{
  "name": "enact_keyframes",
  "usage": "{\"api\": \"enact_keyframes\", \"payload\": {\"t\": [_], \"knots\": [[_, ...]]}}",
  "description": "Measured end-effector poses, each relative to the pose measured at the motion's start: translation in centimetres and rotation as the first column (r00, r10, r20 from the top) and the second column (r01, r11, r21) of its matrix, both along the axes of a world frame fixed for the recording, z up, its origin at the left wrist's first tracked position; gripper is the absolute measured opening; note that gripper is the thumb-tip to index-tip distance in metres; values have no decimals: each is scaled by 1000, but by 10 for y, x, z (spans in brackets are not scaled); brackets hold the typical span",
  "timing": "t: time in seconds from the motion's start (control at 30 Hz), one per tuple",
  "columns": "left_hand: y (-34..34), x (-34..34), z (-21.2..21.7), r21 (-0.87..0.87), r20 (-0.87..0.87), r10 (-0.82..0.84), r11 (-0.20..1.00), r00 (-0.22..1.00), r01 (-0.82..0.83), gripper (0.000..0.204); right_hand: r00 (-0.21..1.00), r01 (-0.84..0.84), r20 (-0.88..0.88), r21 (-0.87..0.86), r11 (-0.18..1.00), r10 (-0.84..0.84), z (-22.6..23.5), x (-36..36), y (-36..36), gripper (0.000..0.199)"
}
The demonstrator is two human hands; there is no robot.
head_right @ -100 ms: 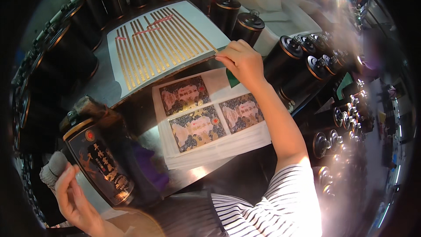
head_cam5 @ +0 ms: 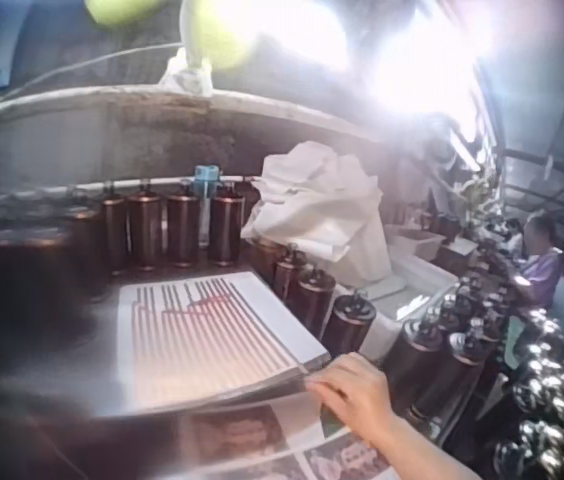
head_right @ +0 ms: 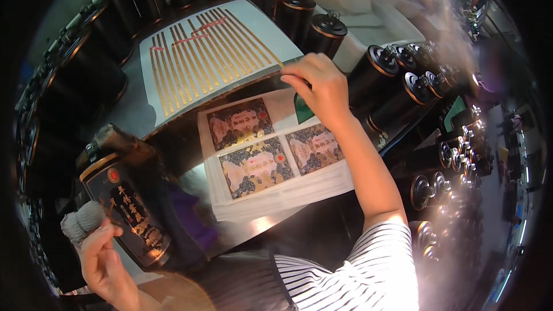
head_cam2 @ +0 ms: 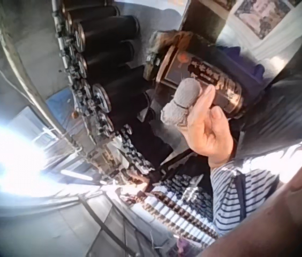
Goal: The person applies gold foil strips to the top and bottom rims of black cylindrical containers and smooths them with a green tool. The person then applies a printed label to the container body and smooths it with the same tool. The process is repeated on multiple containers.
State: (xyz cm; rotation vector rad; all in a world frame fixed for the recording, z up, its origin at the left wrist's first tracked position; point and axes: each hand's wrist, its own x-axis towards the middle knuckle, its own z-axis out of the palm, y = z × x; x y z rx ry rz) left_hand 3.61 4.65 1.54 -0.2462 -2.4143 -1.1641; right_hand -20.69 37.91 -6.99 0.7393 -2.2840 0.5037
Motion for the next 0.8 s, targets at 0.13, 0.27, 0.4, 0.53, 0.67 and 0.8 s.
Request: {"api": "enact_keyframes", "payload": {"t": [0.13, 0.27, 0.4, 0.53, 0.67, 0.8], "knots": [[33, -9, -22, 263, 95, -65, 964, 993, 38, 28, 999, 52, -16, 211, 976, -49, -5, -19, 26, 29], [47, -6, -14, 265, 217, -201, 954, 955, 140, 27, 995, -24, -99, 108, 994, 35, 2, -12, 17, 14], [62, -13, -20, 411, 457, -384, 891, 803, 192, 32, 983, -127, -117, 105, 986, 139, 34, 90, -24, 11], [72, -18, -39, 670, 499, -571, 731, 652, 128, 31, 947, -274, -143, 105, 956, 288, 37, 169, -58, 17], [72, -4, -37, 767, 545, -574, 636, 611, -85, 22, 891, -452, -34, 19, 892, 452, 32, 190, -77, 19], [53, 32, -24, 67, 427, -186, 982, 885, 174, 8, 694, -553, 373, -271, 788, 615, 50, 188, -101, 23]]}}
